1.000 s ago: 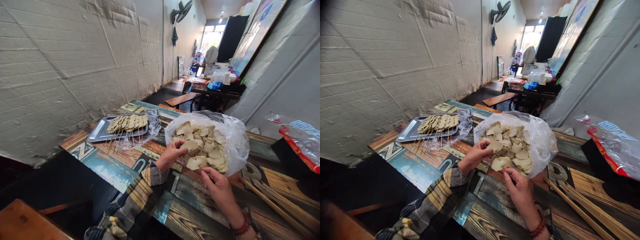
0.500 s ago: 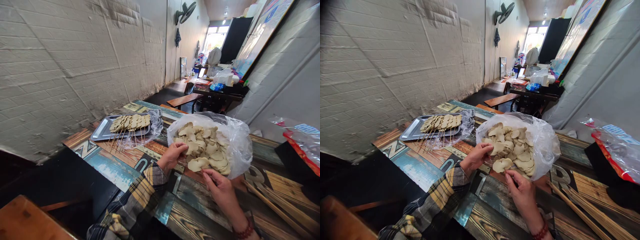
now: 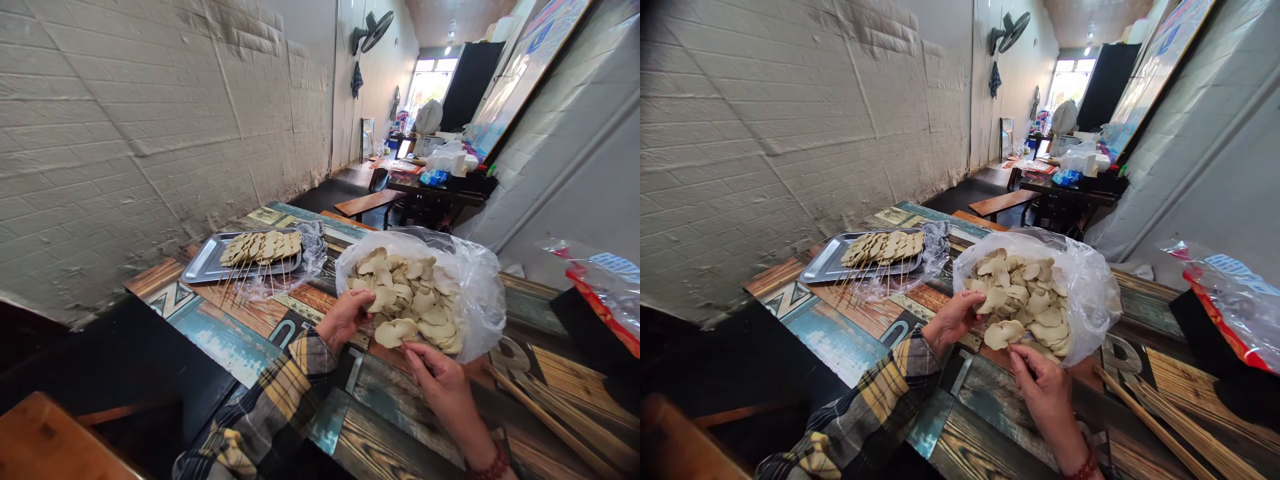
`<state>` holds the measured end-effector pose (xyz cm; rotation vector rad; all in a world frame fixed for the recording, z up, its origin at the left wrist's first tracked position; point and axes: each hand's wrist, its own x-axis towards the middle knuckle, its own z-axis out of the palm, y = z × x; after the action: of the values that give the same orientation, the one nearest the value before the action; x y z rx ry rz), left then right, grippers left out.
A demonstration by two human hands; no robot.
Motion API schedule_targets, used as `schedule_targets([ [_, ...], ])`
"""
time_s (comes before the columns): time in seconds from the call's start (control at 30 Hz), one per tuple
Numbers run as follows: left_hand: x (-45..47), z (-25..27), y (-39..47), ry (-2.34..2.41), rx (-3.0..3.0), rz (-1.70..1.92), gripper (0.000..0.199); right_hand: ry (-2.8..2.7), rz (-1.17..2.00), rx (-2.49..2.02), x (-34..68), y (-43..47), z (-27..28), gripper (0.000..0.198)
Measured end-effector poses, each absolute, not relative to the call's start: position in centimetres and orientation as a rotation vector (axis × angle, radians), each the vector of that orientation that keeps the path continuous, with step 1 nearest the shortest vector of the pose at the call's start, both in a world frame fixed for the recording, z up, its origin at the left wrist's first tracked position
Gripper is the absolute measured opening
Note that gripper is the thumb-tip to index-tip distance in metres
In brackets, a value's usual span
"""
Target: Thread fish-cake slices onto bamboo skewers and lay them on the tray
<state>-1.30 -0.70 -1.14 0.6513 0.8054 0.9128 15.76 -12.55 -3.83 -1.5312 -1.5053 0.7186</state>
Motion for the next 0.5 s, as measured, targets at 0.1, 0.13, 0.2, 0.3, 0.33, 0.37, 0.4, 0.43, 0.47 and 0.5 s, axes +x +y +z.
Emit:
schedule_targets([
  [0.1,-1.25,-0.95,-0.86,0.791,0.655,0.900,0.028,-1.503,0.677,-1.529,15.79,-12.47,-3.86,0.039],
  [0.13,-1.23,-0.84,-0.92,0.793,0.661,0.895,0.028,-1.505,0.663,-1.530,15.81,-12.45,-3.90,0.039],
  [0.2,-1.21,-0.65,-1.04,0.808,0.684,0.884,0.028,-1.511,0.648,-1.530,15.87,-12.42,-4.01,0.038],
  [0.3,-1.13,-0.59,-1.15,0.848,0.745,0.871,0.028,-1.513,0.667,-1.525,15.92,-12.41,-4.12,0.038],
  [0.33,-1.09,-0.63,-1.17,0.859,0.770,0.867,0.028,-1.510,0.673,-1.523,15.93,-12.42,-4.13,0.038],
  [0.37,-1.05,-0.70,-1.20,0.866,0.796,0.866,0.028,-1.508,0.679,-1.524,15.92,-12.42,-4.12,0.038],
  [0.4,-1.02,-0.78,-1.22,0.870,0.824,0.869,0.028,-1.504,0.686,-1.525,15.90,-12.43,-4.11,0.039],
  [0.43,-0.98,-0.86,-1.25,0.871,0.854,0.874,0.028,-1.500,0.696,-1.525,15.88,-12.44,-4.07,0.039],
  [0.47,-0.95,-0.94,-1.28,0.870,0.886,0.886,0.028,-1.492,0.711,-1.527,15.84,-12.45,-4.03,0.040],
  [0.5,-0.93,-1.01,-1.31,0.868,0.920,0.903,0.027,-1.480,0.727,-1.528,15.79,-12.46,-3.97,0.040],
])
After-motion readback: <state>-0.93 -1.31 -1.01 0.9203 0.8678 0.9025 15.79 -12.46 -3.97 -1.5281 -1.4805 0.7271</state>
